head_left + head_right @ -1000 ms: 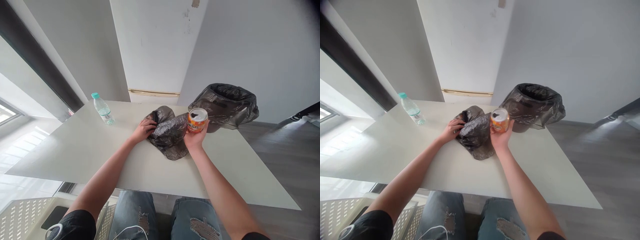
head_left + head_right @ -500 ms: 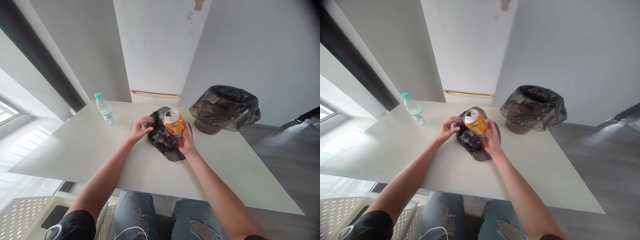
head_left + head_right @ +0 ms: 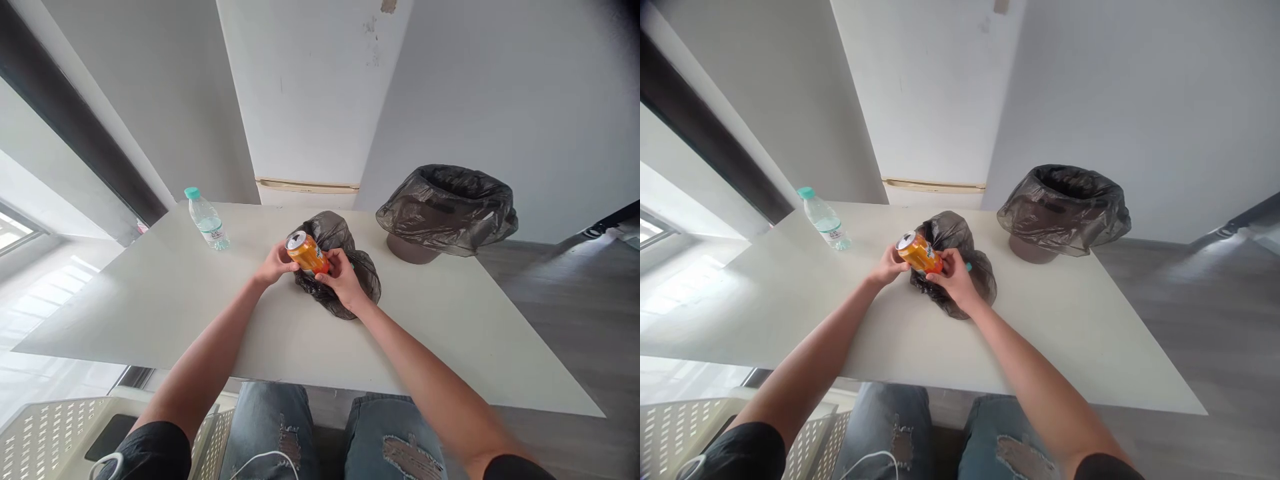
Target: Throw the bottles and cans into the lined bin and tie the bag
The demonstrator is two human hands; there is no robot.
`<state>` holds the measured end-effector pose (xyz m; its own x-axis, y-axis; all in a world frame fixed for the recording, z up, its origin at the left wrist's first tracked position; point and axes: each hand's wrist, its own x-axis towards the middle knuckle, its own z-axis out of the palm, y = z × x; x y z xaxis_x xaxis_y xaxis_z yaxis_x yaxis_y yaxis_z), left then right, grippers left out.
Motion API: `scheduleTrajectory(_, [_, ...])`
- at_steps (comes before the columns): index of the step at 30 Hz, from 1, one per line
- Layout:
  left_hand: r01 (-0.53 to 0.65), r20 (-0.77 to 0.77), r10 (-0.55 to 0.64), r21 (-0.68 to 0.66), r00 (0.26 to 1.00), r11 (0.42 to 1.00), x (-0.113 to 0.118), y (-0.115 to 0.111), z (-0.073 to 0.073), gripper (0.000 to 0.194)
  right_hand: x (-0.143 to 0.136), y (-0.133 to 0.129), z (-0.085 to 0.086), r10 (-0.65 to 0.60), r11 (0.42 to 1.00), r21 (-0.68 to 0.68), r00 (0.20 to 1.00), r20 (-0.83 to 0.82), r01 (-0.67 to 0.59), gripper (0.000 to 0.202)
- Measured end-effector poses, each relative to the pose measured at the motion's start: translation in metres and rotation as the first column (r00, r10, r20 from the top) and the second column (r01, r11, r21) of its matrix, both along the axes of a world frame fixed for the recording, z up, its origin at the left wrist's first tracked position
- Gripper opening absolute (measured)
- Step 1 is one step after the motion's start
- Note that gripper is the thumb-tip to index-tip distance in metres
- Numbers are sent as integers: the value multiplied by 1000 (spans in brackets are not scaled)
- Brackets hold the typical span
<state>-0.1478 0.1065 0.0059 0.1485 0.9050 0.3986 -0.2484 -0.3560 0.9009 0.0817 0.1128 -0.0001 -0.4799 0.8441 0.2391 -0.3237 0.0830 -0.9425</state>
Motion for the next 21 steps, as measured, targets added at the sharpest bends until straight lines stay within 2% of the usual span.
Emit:
scheduleTrajectory(2, [-131,64,129,37,990,991,-7,5,0,75,0,2,-5,2,1000,18,996,88,-4,64])
scheduleTrajectory(4, [-355,132,343,72,930,932,-16,11,0,70,2,4,-10,-14,999,40,980,198,7,56])
scheduleTrajectory(5, [-479,139,467,74,873,874,-22,13,-1,66,3,5,-12,-22,999,50,969,247,10,50])
scheduleTrajectory(7, [-695,74,692,57,718,716,-32,17,-3,59,5,5,-14,-29,998,68,951,307,9,43])
scheduleTrajectory(9, [-826,-36,827,38,562,563,-39,18,-6,55,7,6,-12,-28,996,90,943,330,-2,39])
scheduleTrajectory(10, [-859,-81,858,32,507,510,-41,18,-7,54,8,6,-10,-32,994,105,941,337,-4,38])
scheduleTrajectory(12, [-893,-141,886,26,442,449,-44,18,-10,54,10,6,-6,-49,990,140,935,352,0,35])
scheduleTrajectory(17, [-939,-261,914,64,310,337,-45,18,-15,59,13,7,0,-78,985,170,931,356,17,30])
scheduleTrajectory(21, [-960,-307,915,19,261,280,-46,18,-16,65,13,7,0,-71,984,178,941,330,12,27])
